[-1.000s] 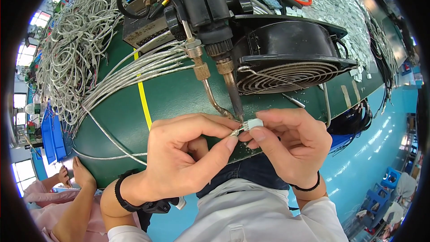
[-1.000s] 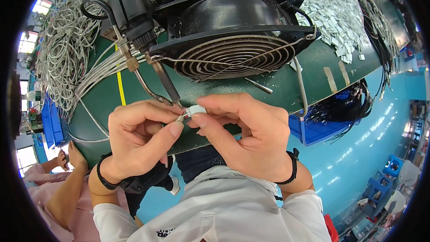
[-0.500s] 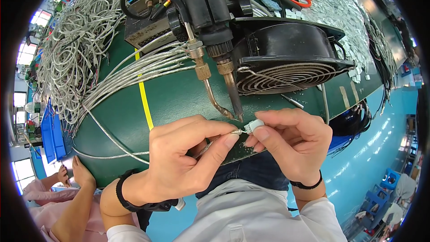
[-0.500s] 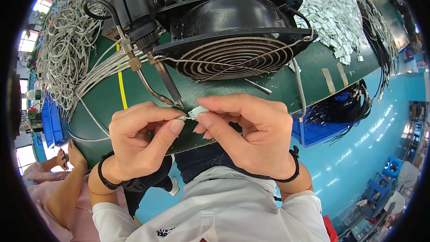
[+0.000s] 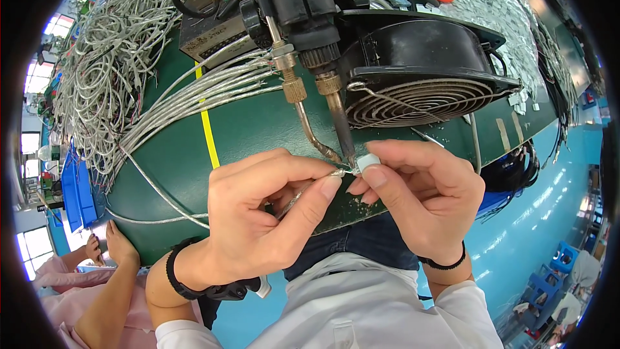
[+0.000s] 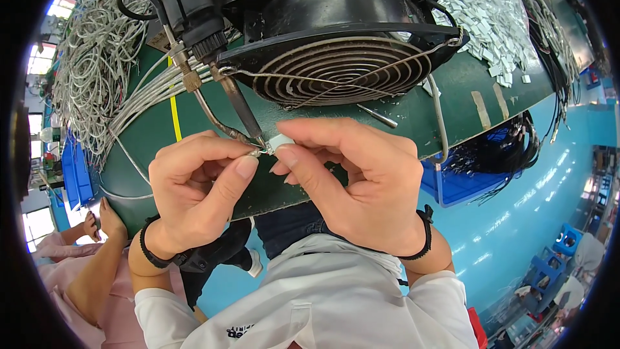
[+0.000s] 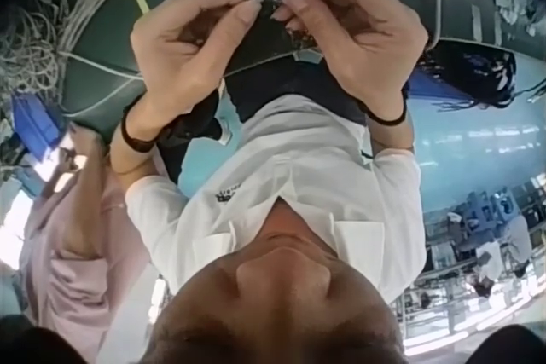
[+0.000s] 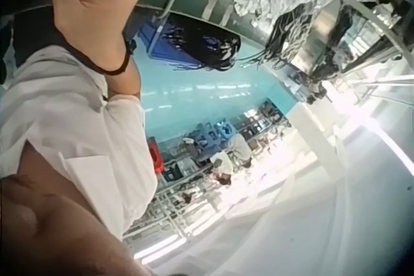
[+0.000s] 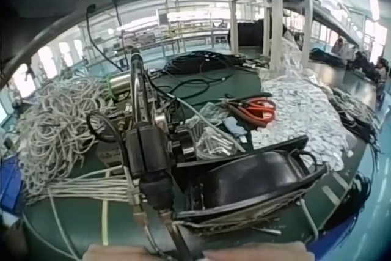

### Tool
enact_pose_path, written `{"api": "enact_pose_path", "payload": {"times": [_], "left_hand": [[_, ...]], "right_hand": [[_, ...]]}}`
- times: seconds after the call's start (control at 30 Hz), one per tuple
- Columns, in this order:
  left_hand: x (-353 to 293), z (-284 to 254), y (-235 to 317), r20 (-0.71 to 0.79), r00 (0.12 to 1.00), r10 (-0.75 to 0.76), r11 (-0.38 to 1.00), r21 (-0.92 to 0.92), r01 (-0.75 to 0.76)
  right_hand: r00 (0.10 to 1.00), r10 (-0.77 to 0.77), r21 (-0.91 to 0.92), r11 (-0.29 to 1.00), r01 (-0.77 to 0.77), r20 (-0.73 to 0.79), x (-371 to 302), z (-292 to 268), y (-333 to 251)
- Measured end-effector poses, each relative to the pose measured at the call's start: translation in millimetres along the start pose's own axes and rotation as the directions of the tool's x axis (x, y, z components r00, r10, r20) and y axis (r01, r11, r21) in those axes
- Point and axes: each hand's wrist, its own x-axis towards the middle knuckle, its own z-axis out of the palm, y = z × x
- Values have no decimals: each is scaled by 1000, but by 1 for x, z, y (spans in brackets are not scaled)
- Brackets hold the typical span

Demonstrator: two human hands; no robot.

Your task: The person picks up a cable from a pile, fits a small white connector onto the wire ends by hand, and then places the cable back onto the table, repeating the process for a second cable.

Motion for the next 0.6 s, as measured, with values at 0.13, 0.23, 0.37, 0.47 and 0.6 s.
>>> {"api": "enact_pose_path", "payload": {"times": [0.13, 0.23, 0.37, 0.47, 0.6], "left_hand": [[0, -1, 0, -6, 999, 33, 999, 10, -33], [0, -1, 0, -8, 999, 41, 999, 11, -40], [-1, -2, 1, 2, 1000, 12, 1000, 10, -12], [-3, -2, 3, 24, 1000, 2, 1000, 21, -2], [-2, -6, 8, 119, 990, -71, 997, 50, 65]], "right_hand": [[1000, -11, 11, 1000, 11, -4, -1, 0, 2], [1000, -2, 27, 1000, 2, -10, -2, 0, 4], [1000, -21, -28, 999, 20, -8, -4, 0, 6], [1000, -18, -65, 998, 18, 0, -6, -2, 6], [999, -33, -73, 997, 33, 3, -8, -5, 6]]}}
